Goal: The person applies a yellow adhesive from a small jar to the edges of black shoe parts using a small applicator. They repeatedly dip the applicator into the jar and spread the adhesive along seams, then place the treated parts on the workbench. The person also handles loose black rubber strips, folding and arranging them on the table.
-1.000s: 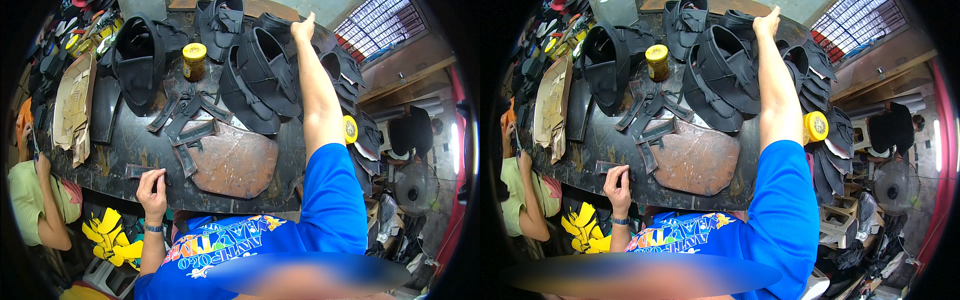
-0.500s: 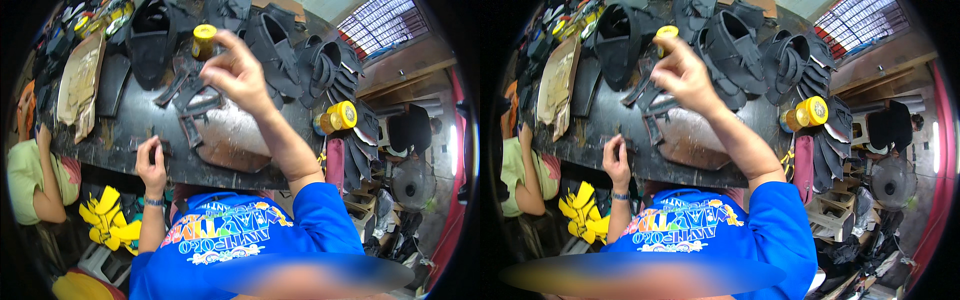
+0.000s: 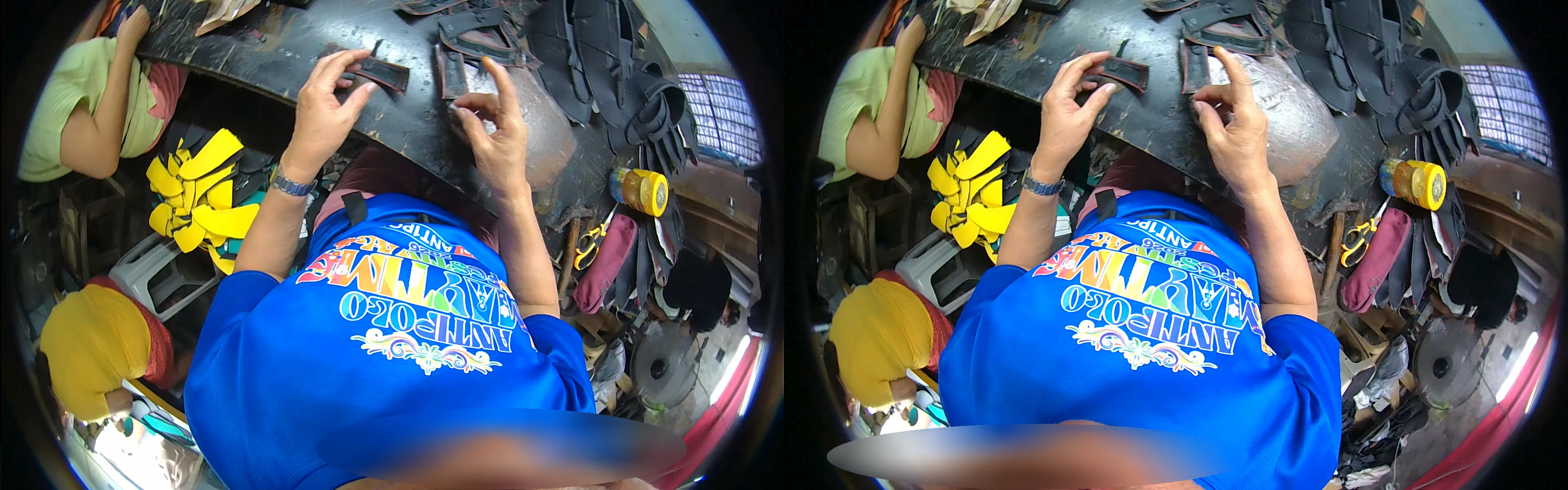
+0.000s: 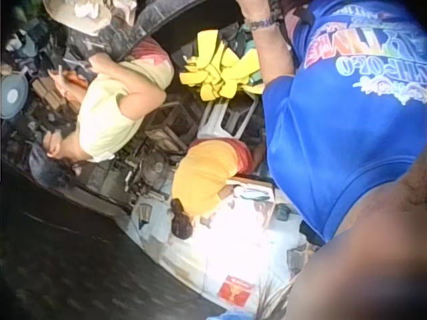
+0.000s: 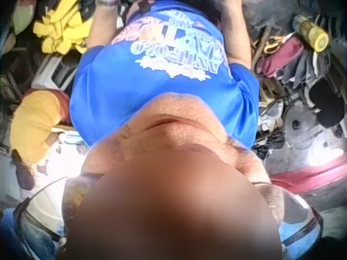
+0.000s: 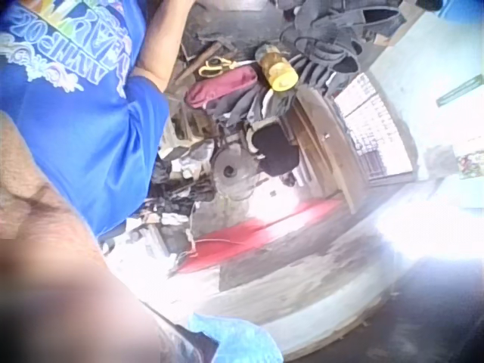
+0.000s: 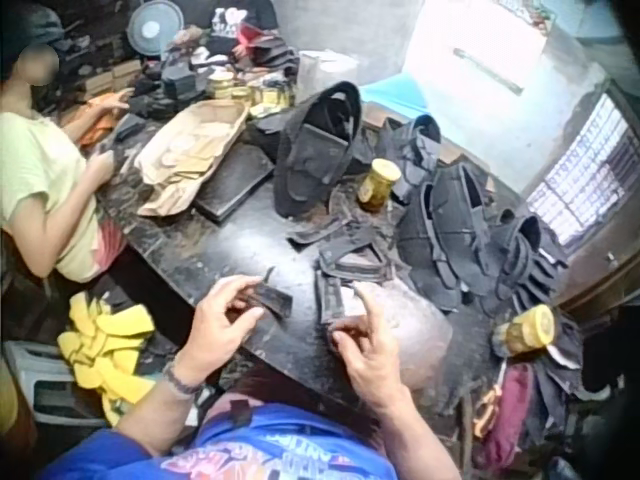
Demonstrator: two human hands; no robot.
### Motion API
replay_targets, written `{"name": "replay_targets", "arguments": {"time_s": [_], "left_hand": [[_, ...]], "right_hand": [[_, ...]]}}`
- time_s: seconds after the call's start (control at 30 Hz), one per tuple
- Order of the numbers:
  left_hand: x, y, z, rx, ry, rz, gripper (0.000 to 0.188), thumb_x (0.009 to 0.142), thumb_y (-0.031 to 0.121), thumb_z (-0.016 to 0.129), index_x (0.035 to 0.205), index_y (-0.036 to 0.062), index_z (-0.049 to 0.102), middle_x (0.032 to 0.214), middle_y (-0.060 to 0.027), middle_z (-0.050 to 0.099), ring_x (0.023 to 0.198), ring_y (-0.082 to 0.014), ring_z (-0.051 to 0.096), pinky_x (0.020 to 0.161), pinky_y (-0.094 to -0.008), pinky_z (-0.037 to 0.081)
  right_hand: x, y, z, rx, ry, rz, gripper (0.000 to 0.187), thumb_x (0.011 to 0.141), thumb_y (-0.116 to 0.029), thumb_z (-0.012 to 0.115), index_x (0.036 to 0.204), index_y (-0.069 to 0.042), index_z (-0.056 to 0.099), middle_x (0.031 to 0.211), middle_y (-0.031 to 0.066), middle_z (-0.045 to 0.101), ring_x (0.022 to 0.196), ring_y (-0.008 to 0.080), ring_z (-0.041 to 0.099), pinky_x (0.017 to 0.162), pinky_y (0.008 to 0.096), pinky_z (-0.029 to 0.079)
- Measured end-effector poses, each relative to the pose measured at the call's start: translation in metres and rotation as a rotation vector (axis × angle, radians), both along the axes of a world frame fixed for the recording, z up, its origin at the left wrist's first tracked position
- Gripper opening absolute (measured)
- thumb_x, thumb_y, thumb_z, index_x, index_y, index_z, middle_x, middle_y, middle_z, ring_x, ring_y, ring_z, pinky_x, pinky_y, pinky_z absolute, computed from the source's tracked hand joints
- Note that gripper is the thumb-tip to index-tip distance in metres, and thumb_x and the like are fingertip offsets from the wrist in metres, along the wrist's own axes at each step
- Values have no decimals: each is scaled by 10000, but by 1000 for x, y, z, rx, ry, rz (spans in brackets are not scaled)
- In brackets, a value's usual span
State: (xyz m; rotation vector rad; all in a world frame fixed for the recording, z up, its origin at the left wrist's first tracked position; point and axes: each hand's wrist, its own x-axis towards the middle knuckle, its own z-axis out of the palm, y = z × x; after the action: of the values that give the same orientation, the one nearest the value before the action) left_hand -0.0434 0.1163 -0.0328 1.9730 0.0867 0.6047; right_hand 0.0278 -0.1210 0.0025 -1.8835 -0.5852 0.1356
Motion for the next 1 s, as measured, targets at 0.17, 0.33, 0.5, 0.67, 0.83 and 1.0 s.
{"name": "replay_targets", "arguments": {"time_s": [0.17,0.33,0.5,0.67,0.83,1.0], "left_hand": [[2,7,-5,312,-10,21,476,818,170,793,1263,89,644,1236,-119,635,1184,-300,594,999,-393,466],[12,0,-13,517,53,71,397,784,193,791,1153,95,681,1236,-84,621,1201,-292,536,1001,-440,410],[12,14,9,257,85,-16,322,831,164,785,1123,43,723,1084,-44,712,1035,-217,649,901,-381,478],[5,18,33,-418,269,-464,384,917,171,738,1263,16,677,978,-71,745,834,-111,694,785,-245,552],[12,0,36,-568,344,-595,344,982,175,644,1286,17,664,956,-79,745,839,-99,686,811,-236,554],[21,-18,32,-661,384,-688,341,981,156,641,1291,14,660,1040,-73,735,907,-92,677,845,-234,545]], "right_hand": [[10,28,8,-254,-646,140,831,744,118,593,1504,-179,437,1144,95,687,1111,305,601,957,436,472],[30,76,2,-481,-705,402,693,816,52,588,1461,-186,506,1209,124,675,1042,300,643,892,409,507],[32,78,11,261,5,265,585,899,13,676,1443,-113,500,885,43,692,759,108,646,655,244,530],[41,42,19,591,566,197,556,936,1,635,1445,-9,413,843,121,683,706,165,681,564,264,539],[32,7,11,725,685,165,524,973,-20,587,1460,-29,395,889,141,700,753,203,710,599,276,566],[22,-17,14,718,626,86,588,953,-38,629,1481,-38,370,942,136,703,794,192,704,686,295,572]]}}
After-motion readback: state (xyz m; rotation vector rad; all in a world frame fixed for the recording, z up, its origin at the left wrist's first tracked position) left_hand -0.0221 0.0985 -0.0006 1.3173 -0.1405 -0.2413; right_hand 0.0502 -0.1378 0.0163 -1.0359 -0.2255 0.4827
